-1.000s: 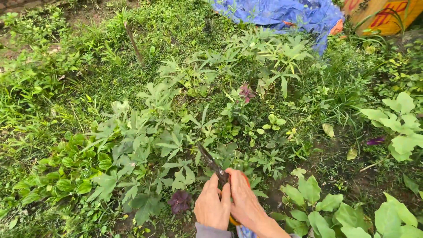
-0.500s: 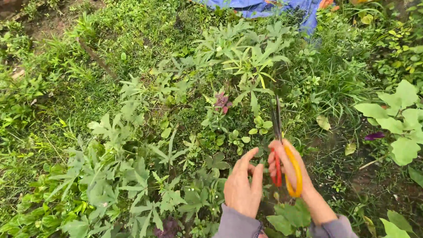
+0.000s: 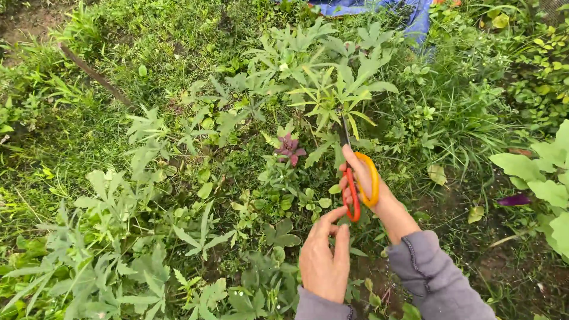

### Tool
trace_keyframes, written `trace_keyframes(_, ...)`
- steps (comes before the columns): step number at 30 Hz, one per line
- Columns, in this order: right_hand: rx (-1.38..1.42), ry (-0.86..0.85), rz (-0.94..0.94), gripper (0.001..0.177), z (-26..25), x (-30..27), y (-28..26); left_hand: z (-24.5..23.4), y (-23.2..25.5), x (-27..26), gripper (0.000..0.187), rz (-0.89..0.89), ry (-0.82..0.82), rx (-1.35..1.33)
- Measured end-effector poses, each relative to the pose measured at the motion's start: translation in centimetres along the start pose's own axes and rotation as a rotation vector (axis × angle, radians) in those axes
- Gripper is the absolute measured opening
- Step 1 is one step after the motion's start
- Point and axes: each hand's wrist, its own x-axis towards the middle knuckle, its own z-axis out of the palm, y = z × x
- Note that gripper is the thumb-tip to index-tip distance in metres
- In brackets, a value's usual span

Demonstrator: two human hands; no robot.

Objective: Harvesting lemongrass and other green leaves from a garden using scissors.

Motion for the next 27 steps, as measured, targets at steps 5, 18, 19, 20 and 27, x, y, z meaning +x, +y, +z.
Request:
trace_keyframes(5,-0.013,0.013,0.015,0.079,-1.0,4.0,-0.9,0.4,-0.3,5.0,0.027,0.070,0.119,0.002)
trace_keyframes(18,-0.088,0.021,0.097,0.080,-2.8,1.6,0.5,8.2,-4.2,22.2,0.033,0.148,0.188,0.362)
trace_keyframes(19,-0.089,0.024,0.101,0.080,-2.6,1.5,0.4,8.5,-4.8,22.4,0.033,0.145,0.184,0.361)
trace_keyframes(20,-0.092,0.030,0.086,0.080,-2.4,1.3,0.2,8.8,-5.5,22.6,0.025,0.181,0.201,0.387)
trace_keyframes(27,-0.129,0.091,-0.011,0.068,-0.5,0.1,0.0,7.2,-6.9,19.5,0.012,0.275,0.285,0.314)
